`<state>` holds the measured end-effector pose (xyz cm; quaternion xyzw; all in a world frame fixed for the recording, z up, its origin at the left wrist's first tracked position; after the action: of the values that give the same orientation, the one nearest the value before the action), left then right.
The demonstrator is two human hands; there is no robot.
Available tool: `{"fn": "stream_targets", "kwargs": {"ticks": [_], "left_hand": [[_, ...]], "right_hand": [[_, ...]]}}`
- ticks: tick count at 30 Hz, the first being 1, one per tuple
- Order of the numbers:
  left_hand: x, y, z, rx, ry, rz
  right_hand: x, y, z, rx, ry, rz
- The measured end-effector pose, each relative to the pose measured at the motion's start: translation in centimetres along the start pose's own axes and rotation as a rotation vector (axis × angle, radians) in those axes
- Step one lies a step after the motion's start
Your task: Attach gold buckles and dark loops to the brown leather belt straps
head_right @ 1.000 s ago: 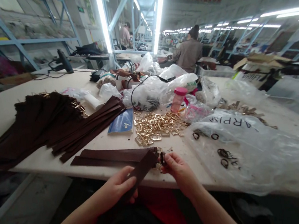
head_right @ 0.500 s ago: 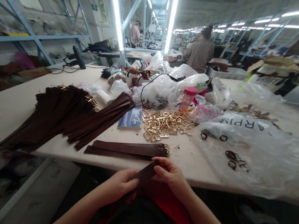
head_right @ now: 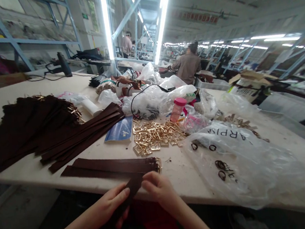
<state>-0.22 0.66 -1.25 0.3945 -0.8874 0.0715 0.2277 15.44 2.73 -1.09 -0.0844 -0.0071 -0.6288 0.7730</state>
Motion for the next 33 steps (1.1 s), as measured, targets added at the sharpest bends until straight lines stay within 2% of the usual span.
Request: {"fn": "stream_targets", "kwargs": {"ticks": [2, 4, 6, 7, 9, 13, 16, 19, 21, 23, 25, 28, 30, 33], "left_hand": [[-0.5, 0.1, 0.1, 0.013, 0.02, -0.016], [-1.1, 0.1, 0.3, 0.027, 0.048, -0.025], [-1.6, 0.0, 0.4, 0.033, 0.074, -0.023], [-1.8, 0.0, 0.5, 0.037, 0.079, -0.017], [-2.3, 0.0, 0.7, 0.056, 0.082, 0.001], [-3.1, 0.4, 1.1, 0.1, 0.121, 0.004], [-3.6, 0.6, 1.2, 0.1, 0.13, 0.001], [-3.8, 1.3, 1.2, 0.09, 0.127, -0.017], [-3.7, 2.2, 1.0, 0.087, 0.111, -0.087], [-3.5, 3.1, 0.3, 0.083, 0.055, -0.162], [-3.3, 3.6, -0.9, 0.075, -0.031, -0.201], [-2.6, 3.7, -2.5, 0.066, -0.109, -0.208], [-2.0, 3.7, -2.9, 0.058, -0.107, -0.221], [-1.1, 3.6, -2.4, 0.053, -0.094, -0.231]], "right_hand": [[-2.3, 3.8, 1.9, 0.31, 0.141, -0.161], [-5.0, 6.2, 3.2, 0.75, 0.263, -0.224], [-7.9, 7.1, 3.1, 1.152, 0.296, -0.179], [-9.2, 7.3, 2.6, 1.279, 0.288, -0.138], [-11.3, 7.3, 1.6, 1.372, 0.274, -0.066], [-13.4, 6.9, 0.2, 1.395, 0.284, 0.024], [-13.9, 7.4, 0.3, 1.382, 0.281, 0.018], [-13.0, 8.4, 1.7, 1.362, 0.262, -0.057], [-11.2, 8.2, 3.3, 1.233, 0.308, -0.096], [-8.8, 6.8, 4.9, 0.995, 0.383, -0.062], [-6.4, 4.3, 5.7, 0.797, 0.402, 0.051], [-3.8, 0.1, 5.3, 0.693, 0.35, 0.239], [-2.8, -1.9, 4.6, 0.655, 0.34, 0.274], [-2.1, -3.3, 4.0, 0.577, 0.342, 0.254]]}}
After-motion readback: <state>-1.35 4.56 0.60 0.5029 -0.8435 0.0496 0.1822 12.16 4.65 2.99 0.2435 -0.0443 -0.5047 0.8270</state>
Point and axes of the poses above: each hand's wrist, its own x-axis away from the middle knuckle, its own y-axis out of the back of the hand, z = x × y, the point moved 5 cm from there along -x, towards the middle knuckle, and after that the axes turned 15 degrees about -x, right-handed, at the moved point
